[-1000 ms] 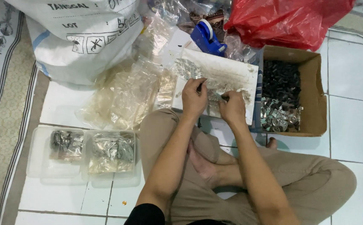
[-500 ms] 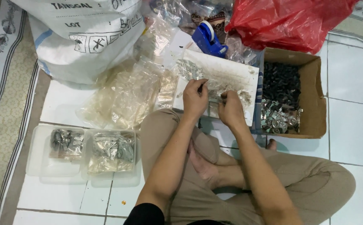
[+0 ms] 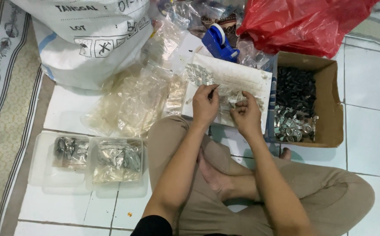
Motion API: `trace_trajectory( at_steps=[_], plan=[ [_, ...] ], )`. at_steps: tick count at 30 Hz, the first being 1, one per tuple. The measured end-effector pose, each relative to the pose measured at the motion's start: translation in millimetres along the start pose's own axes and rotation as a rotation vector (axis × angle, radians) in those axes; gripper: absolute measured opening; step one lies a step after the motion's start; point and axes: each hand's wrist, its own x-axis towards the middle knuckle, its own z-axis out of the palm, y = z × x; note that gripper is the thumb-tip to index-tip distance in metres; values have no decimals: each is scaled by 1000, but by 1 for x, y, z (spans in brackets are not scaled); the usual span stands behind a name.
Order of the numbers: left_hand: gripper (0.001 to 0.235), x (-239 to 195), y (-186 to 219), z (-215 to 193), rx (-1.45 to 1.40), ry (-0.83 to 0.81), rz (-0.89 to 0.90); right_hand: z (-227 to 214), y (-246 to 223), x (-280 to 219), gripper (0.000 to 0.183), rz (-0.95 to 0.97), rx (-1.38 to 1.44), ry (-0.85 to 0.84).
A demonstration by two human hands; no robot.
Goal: Sorting small metal components from a cardboard box and placing them into small plastic bags while sitting on the floor.
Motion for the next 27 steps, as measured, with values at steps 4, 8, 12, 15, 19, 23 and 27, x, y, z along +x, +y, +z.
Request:
trace_trajectory(
  at_steps=[4,8,12,15,19,23,27],
  plan=[
    [20,-4,4,0,20,-9,30,3,24,37,78,72,229,1],
    [18,-2,7,-1,99,-12,134,23,34,84,76,89,260,37],
    [18,0,1,0,38,117,146,22,-23,64,65,25,227,54],
    [17,7,-3,-3,-88,270,21,-1,-27,37,55,-260,-159,63],
    [15,8,-13,2,-101,346,18,-9,5,41,53,-433,-365,-214],
    [16,9,-17,3,-103,382,-19,-3,12,53,77,-629,-666,-437],
    [15,8,-21,4,-70,378,-45,-21,-12,47,75,-810,-714,-473]
  ],
)
